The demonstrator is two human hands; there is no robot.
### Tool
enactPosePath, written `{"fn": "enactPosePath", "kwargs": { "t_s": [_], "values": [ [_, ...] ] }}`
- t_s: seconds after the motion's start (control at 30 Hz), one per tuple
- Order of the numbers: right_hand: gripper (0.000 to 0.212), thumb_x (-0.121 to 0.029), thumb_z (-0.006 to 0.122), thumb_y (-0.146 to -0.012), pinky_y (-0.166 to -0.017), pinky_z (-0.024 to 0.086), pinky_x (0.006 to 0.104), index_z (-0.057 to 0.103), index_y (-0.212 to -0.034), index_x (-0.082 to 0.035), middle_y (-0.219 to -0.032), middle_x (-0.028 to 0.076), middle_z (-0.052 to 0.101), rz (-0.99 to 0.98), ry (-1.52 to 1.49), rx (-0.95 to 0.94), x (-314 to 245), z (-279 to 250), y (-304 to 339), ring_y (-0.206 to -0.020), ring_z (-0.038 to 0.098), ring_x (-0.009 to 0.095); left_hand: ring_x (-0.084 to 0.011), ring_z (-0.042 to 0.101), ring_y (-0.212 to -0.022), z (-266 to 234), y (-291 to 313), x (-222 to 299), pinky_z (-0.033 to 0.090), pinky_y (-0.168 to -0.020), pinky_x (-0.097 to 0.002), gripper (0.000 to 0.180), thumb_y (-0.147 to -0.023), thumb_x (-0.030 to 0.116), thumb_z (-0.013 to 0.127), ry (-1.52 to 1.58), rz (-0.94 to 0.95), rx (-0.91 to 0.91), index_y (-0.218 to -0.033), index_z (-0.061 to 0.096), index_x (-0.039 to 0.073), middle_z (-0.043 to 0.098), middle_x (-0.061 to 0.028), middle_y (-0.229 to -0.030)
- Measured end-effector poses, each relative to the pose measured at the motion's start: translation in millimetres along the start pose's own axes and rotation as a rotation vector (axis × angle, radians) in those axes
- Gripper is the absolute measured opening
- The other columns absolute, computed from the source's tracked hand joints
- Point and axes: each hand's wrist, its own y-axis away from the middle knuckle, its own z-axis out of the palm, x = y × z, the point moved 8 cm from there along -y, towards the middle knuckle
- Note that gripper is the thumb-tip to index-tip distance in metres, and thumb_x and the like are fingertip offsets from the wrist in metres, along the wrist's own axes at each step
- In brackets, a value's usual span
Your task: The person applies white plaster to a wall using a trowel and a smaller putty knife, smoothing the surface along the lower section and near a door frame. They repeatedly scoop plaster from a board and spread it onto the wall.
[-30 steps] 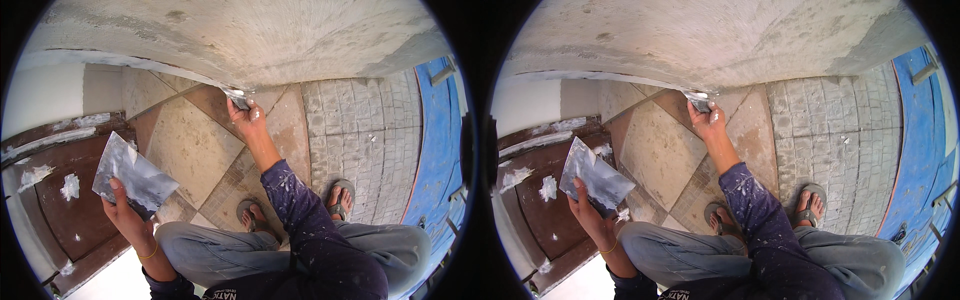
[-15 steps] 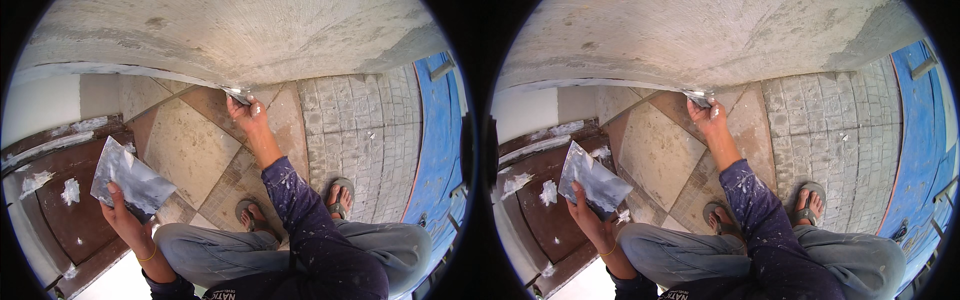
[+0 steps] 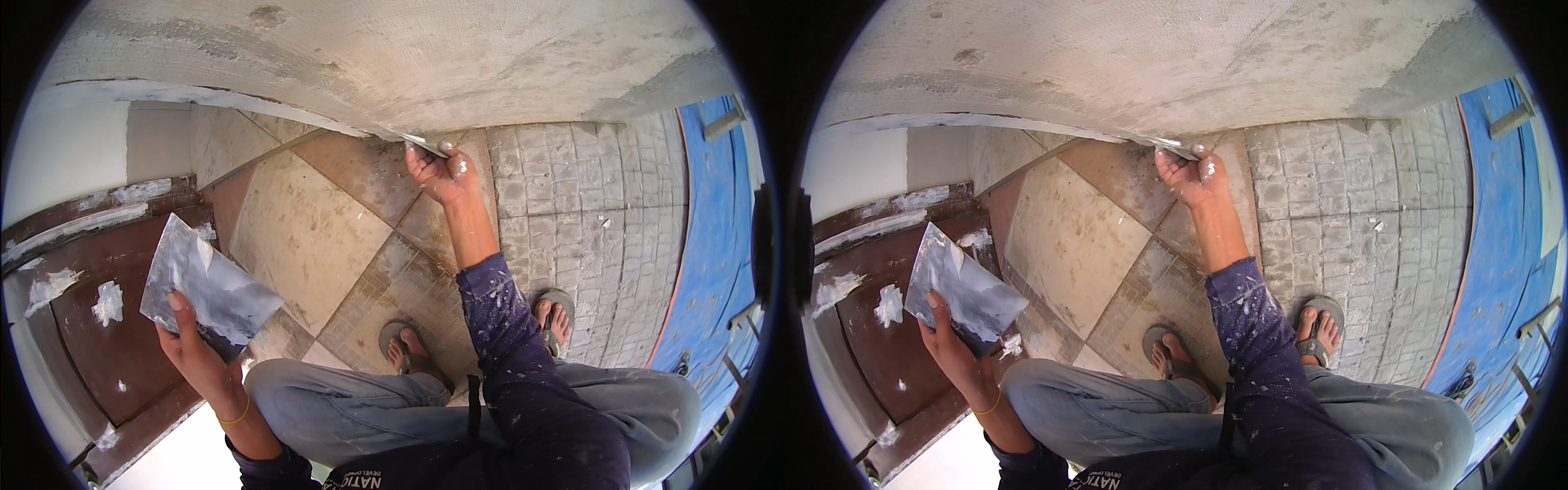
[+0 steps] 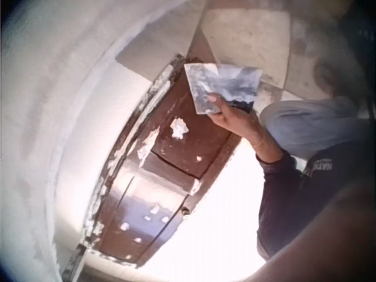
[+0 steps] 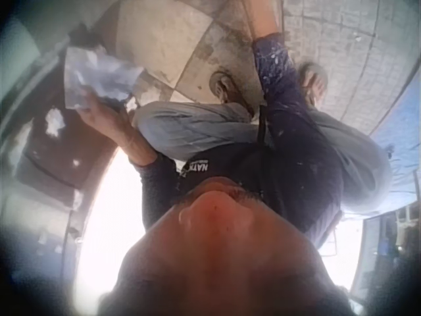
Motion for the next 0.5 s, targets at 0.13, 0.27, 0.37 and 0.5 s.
{"fn": "enactPosePath", "kwargs": {
  "t_s": [0.13,0.27,0.37,0.5],
  "values": [
    [0.029,-0.017,0.04,-0.099,-0.086,0.057,0.0492,0.051,-0.116,0.004,-0.116,0.022,0.061,-0.084,0.115,-0.024,-38.1,-12.7,44.6,-0.096,0.065,0.033,-0.0185,0.063,-0.1,6.1,0.1,-0.7,0.052,-0.085,-0.0344,0.04,-0.098,0.026,0.06,0.071,-0.025,-0.05,-0.127,0.052,0.0,0.063,-0.009,-0.115],
    [0.029,-0.016,0.047,-0.099,-0.086,0.057,0.0434,0.053,-0.12,0.002,-0.114,0.015,0.064,-0.174,0.445,-0.061,-28.3,-17.1,82.8,-0.096,0.066,0.026,-0.0176,0.062,-0.102,20.0,2.0,-4.0,0.051,-0.087,-0.0333,0.037,-0.1,0.024,0.056,0.189,-0.117,-0.137,-0.128,0.051,0.0,0.062,-0.0094,-0.118],
    [0.031,-0.018,0.052,-0.098,-0.09,0.056,0.0393,0.053,-0.122,0.002,-0.117,0.012,0.062,-0.208,0.697,0.007,1.4,-22.1,93.2,-0.103,0.064,0.023,-0.0173,0.06,-0.108,26.4,3.8,-8.1,0.049,-0.091,-0.0329,0.038,-0.101,0.023,0.054,0.281,-0.241,-0.199,-0.131,0.05,0.0,0.06,-0.0091,-0.124],
    [0.03,-0.017,0.054,-0.097,-0.089,0.053,0.0337,0.054,-0.123,-0.002,-0.113,0.007,0.064,-0.107,0.73,-0.053,43.0,-29.2,86.0,-0.098,0.065,0.017,-0.0178,0.059,-0.11,24.9,6.7,-8.6,0.048,-0.094,-0.0338,0.039,-0.101,0.023,0.054,0.347,-0.282,-0.228,-0.132,0.05,0.0,0.06,-0.0093,-0.125]
  ]
}}
